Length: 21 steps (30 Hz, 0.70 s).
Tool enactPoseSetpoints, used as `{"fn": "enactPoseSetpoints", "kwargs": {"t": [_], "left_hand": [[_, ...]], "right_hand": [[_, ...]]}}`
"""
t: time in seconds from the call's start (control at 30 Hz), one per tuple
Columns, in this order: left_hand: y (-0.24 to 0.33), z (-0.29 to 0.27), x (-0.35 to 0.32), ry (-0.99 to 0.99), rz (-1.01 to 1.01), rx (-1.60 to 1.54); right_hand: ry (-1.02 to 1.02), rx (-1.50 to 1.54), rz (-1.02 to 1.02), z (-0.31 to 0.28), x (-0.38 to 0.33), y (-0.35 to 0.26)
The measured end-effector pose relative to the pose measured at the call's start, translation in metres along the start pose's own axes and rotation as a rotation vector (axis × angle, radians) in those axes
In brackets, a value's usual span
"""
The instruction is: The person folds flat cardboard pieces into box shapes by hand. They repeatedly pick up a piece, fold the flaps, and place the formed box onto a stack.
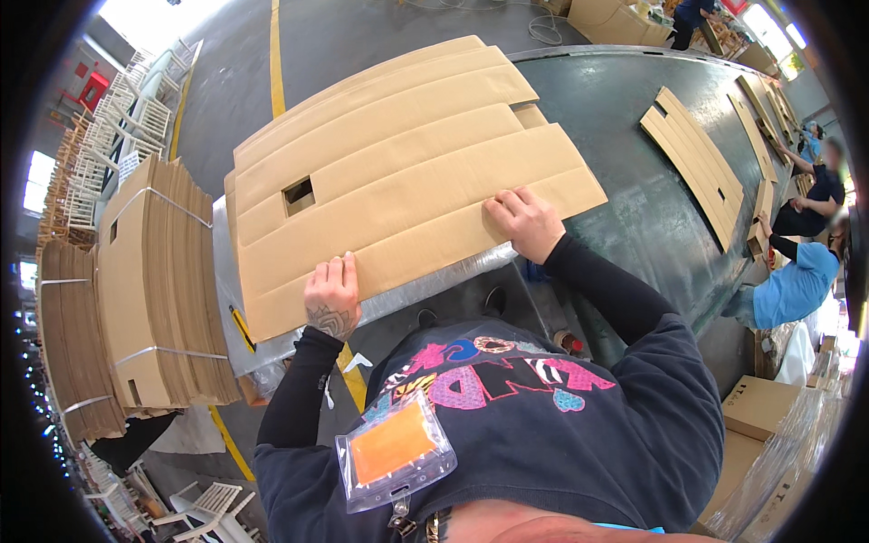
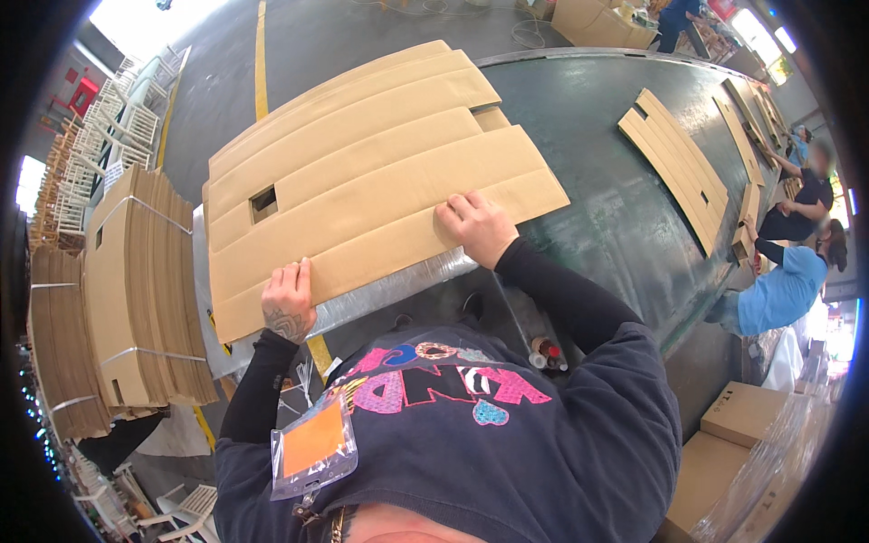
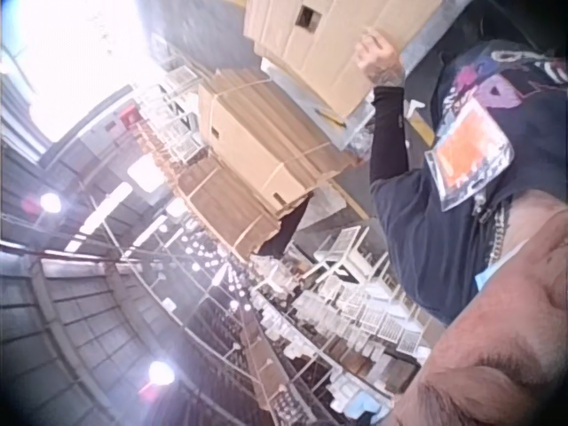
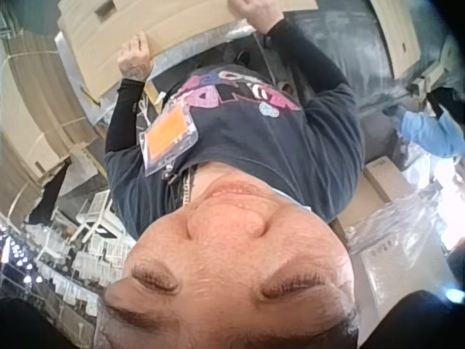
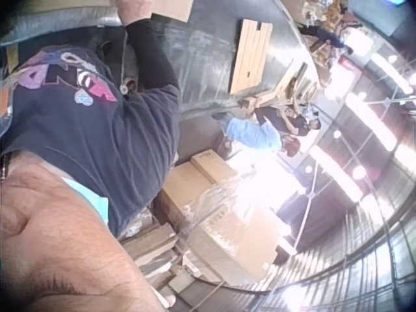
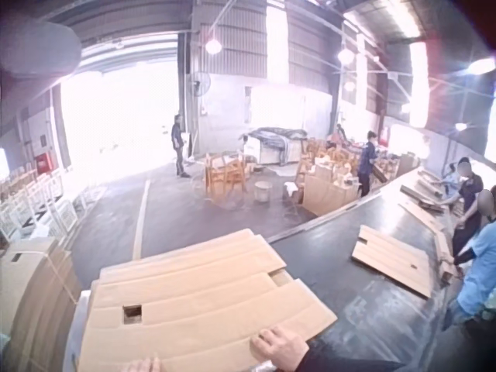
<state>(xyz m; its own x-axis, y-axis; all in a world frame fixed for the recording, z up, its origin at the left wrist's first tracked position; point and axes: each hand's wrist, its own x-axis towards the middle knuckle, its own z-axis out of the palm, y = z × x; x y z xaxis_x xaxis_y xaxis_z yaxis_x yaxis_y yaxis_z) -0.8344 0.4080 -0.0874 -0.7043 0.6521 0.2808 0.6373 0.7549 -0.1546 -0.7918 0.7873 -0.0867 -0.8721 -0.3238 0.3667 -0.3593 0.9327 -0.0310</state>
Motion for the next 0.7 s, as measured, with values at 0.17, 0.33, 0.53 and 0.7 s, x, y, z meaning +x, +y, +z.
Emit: {"fn": "enactPoseSetpoints", "kwargs": {"t": [0.17,0.33,0.53,0.7], "left_hand": [[-0.043,-0.001,0.036,-0.500,0.177,-0.507],[-0.009,0.002,0.015,-0.393,0.108,-0.163],[0.010,-0.017,0.002,-0.464,0.201,-0.264],[-0.002,-0.027,0.003,-0.570,0.201,-0.325]], "right_hand": [[-0.750,0.300,-0.031,0.004,0.062,0.039],[-1.006,0.139,-0.312,0.005,0.086,0.022],[-0.437,0.428,-0.277,0.050,0.220,-0.056],[-0.061,0.339,-0.463,0.136,0.211,-0.105]]}}
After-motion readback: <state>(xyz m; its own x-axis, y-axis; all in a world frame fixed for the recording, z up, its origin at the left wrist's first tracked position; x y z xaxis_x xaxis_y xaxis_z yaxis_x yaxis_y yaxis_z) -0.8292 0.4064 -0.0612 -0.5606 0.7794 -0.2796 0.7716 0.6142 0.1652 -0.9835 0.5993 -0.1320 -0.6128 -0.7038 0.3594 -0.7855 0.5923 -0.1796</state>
